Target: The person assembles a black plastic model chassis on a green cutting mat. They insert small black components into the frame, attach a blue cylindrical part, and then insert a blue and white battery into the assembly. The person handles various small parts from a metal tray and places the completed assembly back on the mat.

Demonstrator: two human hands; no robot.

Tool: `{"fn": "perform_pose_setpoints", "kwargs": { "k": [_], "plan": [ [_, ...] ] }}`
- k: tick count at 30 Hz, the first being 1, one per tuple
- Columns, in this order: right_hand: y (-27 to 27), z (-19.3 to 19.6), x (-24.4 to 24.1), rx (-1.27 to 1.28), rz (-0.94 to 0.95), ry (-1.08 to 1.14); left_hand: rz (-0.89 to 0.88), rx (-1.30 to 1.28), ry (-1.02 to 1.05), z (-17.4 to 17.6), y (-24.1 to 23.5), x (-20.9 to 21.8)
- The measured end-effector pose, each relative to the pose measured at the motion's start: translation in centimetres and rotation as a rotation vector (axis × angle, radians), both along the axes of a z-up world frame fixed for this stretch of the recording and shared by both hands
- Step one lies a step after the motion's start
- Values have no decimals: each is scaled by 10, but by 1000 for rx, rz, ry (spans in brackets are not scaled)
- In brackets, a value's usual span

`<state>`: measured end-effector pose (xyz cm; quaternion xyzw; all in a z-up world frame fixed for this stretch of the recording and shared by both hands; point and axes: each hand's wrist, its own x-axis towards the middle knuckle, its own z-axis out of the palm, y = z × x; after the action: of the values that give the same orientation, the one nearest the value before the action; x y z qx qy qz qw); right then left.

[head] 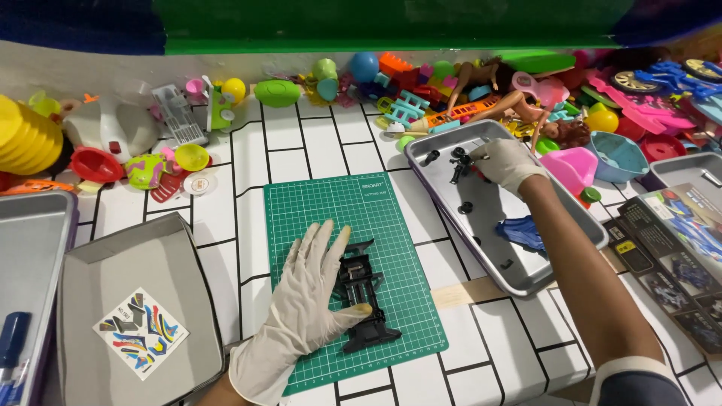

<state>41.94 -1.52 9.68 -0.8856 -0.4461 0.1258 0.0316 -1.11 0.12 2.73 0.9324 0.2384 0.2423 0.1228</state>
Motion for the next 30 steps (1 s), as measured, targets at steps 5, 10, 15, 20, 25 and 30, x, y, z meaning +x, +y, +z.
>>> {"fn": "perform_pose_setpoints", "kwargs": {
  "k": [5, 10, 15, 20, 25, 30],
  "plan": [
    [-10, -5, 17, 220, 46, 129, -8, -20, 15, 0, 2, 0],
    [-52, 33, 5, -125, -173, 73, 4, -9, 37, -6, 4, 2],
    [-80, 0, 29, -75, -144, 40, -2, -18, 18, -6, 4, 3],
    [-84, 5, 30, -88, 2, 143, 6, -4, 53, -8, 4, 4],
    [-64, -17, 19, 182, -14, 85, -7, -8, 68, -8, 4, 3],
    [-24, -31, -2, 214, 210, 146, -6, 1, 72, -4, 3, 4]
  ]
}}
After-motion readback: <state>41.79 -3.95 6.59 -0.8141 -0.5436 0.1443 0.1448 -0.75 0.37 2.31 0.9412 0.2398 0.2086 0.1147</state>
